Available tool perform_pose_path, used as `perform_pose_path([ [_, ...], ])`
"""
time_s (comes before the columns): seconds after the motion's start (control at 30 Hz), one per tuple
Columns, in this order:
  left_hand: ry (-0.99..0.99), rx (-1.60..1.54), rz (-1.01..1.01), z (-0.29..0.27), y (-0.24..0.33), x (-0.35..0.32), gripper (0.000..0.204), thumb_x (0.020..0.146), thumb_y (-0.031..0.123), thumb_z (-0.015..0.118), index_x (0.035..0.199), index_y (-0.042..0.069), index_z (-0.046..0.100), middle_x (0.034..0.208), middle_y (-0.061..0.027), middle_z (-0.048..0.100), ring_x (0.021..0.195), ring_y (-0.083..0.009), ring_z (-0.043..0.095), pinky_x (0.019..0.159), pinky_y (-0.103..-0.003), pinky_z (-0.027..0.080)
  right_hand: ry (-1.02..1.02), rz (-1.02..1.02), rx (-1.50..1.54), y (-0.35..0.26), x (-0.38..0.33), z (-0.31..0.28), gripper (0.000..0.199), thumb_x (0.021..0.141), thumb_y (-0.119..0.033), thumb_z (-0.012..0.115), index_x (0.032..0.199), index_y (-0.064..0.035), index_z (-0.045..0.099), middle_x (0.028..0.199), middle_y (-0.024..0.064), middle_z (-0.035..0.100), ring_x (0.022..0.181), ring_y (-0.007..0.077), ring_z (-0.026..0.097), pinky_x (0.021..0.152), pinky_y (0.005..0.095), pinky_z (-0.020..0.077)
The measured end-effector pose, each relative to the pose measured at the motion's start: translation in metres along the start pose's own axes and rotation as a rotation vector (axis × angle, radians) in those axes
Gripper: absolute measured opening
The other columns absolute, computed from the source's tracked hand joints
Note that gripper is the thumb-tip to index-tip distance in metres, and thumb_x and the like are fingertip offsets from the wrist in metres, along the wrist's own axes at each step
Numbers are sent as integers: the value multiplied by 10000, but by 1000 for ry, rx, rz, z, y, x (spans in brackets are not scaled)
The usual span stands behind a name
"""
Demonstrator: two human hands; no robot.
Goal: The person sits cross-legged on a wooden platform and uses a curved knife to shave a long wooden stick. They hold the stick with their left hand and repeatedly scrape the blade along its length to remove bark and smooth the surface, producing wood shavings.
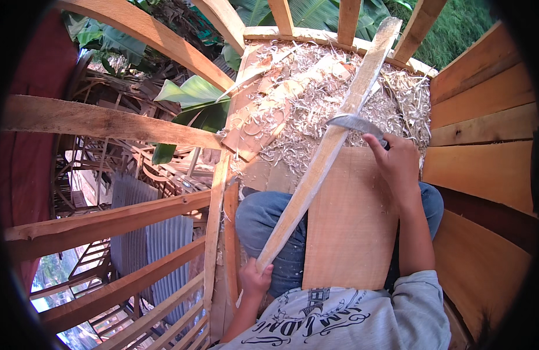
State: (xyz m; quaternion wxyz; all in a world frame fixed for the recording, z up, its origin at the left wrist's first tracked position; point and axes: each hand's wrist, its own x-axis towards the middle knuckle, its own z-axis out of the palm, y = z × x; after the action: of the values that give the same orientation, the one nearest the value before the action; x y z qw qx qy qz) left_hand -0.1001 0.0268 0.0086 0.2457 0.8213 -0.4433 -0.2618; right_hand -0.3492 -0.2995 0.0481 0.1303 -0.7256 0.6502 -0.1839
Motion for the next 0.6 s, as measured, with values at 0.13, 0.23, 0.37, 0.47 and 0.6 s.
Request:
perform_pose_path([
  [0.13,-7,51,30,1,-9,-2,610,806,607,521,774,-1,566,646,-217,552,641,-427,574,546,-442,440,113,304,150,50,45,-28,660,850,-561,530,662,69,586,514,183,516,500,328,535,512,403,404],
  [0.23,26,91,64,2,-14,0,642,812,633,482,739,-1,551,622,-220,539,627,-433,568,532,-444,432,97,273,199,45,31,-45,660,844,-568,535,651,61,587,494,163,496,481,313,521,502,401,388],
  [0.37,9,65,21,3,-8,-2,646,816,635,476,722,-1,545,609,-220,528,616,-438,559,529,-448,425,-78,-55,111,-3,-33,-33,582,782,-562,609,599,-9,603,488,145,528,467,300,558,460,390,422],
  [0.47,-37,39,13,2,-13,-3,642,821,628,478,734,-3,551,620,-221,532,625,-438,561,539,-450,427,-178,-213,75,-22,-52,-19,568,750,-582,625,557,-49,595,486,115,545,462,283,576,438,373,441],
  [0.6,-43,7,-2,1,-13,-4,640,821,624,488,745,-7,557,627,-219,538,630,-432,568,548,-452,430,-173,-172,8,-15,-36,-10,600,744,-612,609,541,-47,582,492,120,544,453,283,566,435,370,440],
])
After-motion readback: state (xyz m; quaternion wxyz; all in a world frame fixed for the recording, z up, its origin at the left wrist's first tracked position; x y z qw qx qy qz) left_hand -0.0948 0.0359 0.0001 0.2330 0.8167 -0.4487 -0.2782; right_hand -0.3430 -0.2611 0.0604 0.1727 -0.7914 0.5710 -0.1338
